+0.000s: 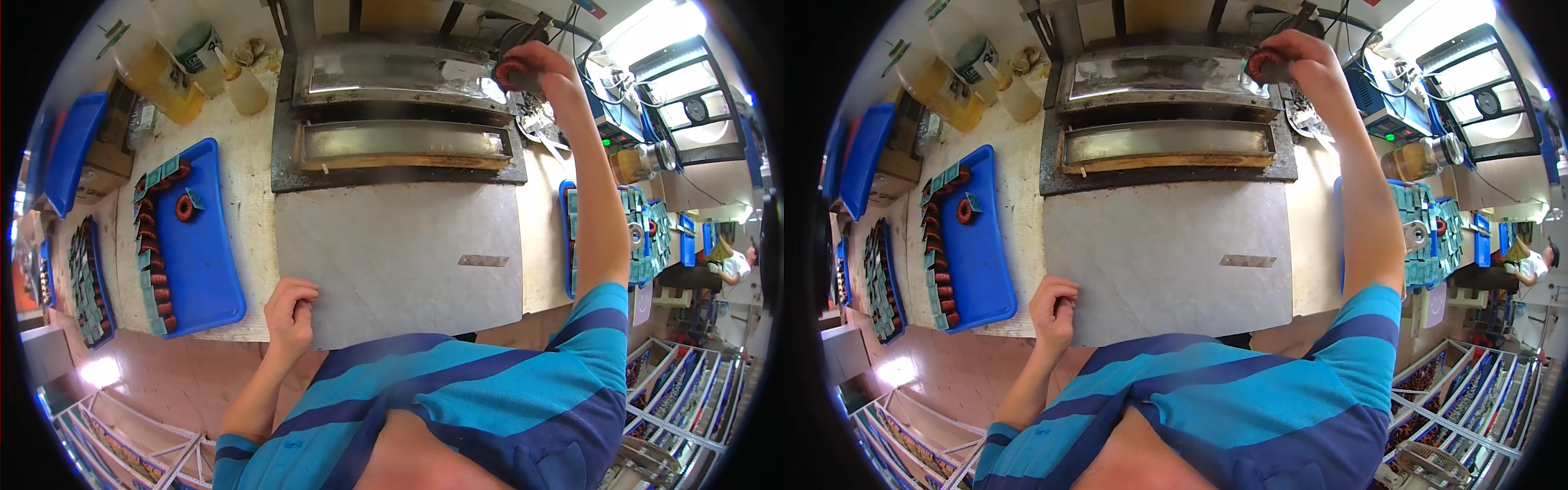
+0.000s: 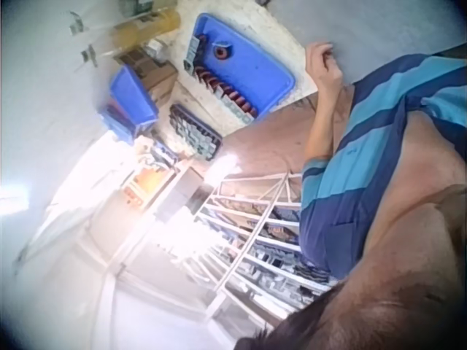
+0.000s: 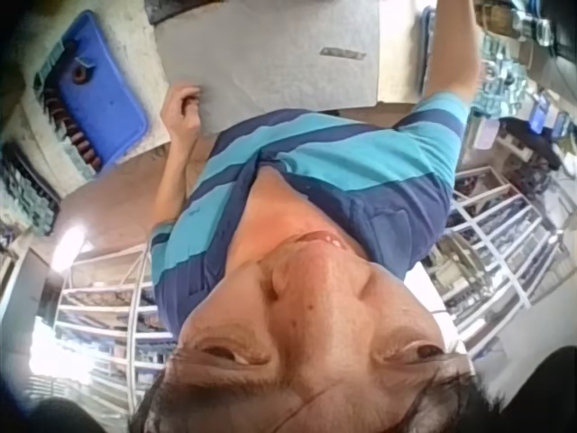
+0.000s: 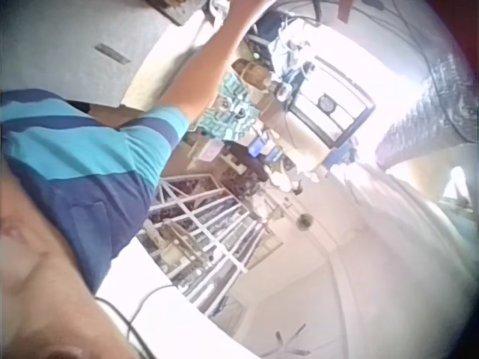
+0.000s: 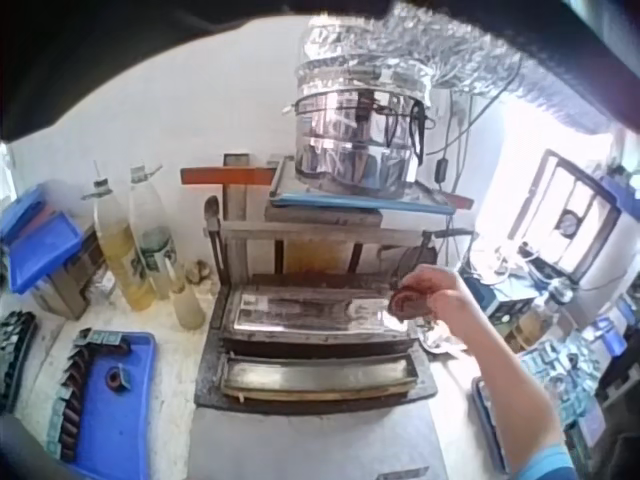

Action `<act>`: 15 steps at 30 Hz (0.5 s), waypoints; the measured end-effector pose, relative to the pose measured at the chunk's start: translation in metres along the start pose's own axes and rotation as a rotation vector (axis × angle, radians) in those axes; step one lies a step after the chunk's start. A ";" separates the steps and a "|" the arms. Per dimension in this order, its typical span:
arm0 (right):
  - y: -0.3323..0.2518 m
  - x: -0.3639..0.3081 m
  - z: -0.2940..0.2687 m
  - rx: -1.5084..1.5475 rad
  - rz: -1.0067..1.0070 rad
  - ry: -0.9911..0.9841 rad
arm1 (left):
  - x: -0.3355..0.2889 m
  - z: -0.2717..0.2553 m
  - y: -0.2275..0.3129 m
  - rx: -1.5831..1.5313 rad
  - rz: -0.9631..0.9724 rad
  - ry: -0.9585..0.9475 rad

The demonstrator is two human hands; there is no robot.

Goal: The person dips clamped coils into a soldering bath, scrapes material from them using a small blade, arranges the coils into a tray, and places the tray onto a shelf rack.

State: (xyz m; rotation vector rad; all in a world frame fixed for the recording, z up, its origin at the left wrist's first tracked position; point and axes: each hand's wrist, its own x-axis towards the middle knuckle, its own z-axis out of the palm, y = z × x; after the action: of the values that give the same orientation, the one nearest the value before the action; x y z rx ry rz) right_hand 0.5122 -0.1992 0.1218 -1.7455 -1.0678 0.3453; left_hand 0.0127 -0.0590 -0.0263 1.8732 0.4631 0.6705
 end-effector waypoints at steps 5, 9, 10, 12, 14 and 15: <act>-0.023 -0.070 0.019 0.455 0.157 0.052 | -0.001 0.002 0.000 0.022 0.028 -0.005; -0.047 -0.120 0.040 0.724 0.119 0.041 | -0.004 0.003 0.001 0.082 0.059 -0.007; -0.049 -0.130 0.040 0.773 0.124 0.047 | -0.004 0.005 0.001 0.094 0.069 -0.003; -0.054 -0.148 0.042 0.832 0.096 0.069 | -0.004 0.008 0.004 0.107 0.089 -0.003; -0.062 -0.164 0.039 0.850 0.078 0.071 | -0.004 0.011 0.007 0.115 0.112 -0.007; -0.065 -0.172 0.035 0.865 0.075 0.058 | -0.004 0.012 0.008 0.117 0.098 0.004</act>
State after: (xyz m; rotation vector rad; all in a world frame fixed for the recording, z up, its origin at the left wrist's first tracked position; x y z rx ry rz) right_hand 0.3591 -0.3075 0.1201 -1.0059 -0.6531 0.6800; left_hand 0.0179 -0.0730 -0.0237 2.0160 0.4227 0.7254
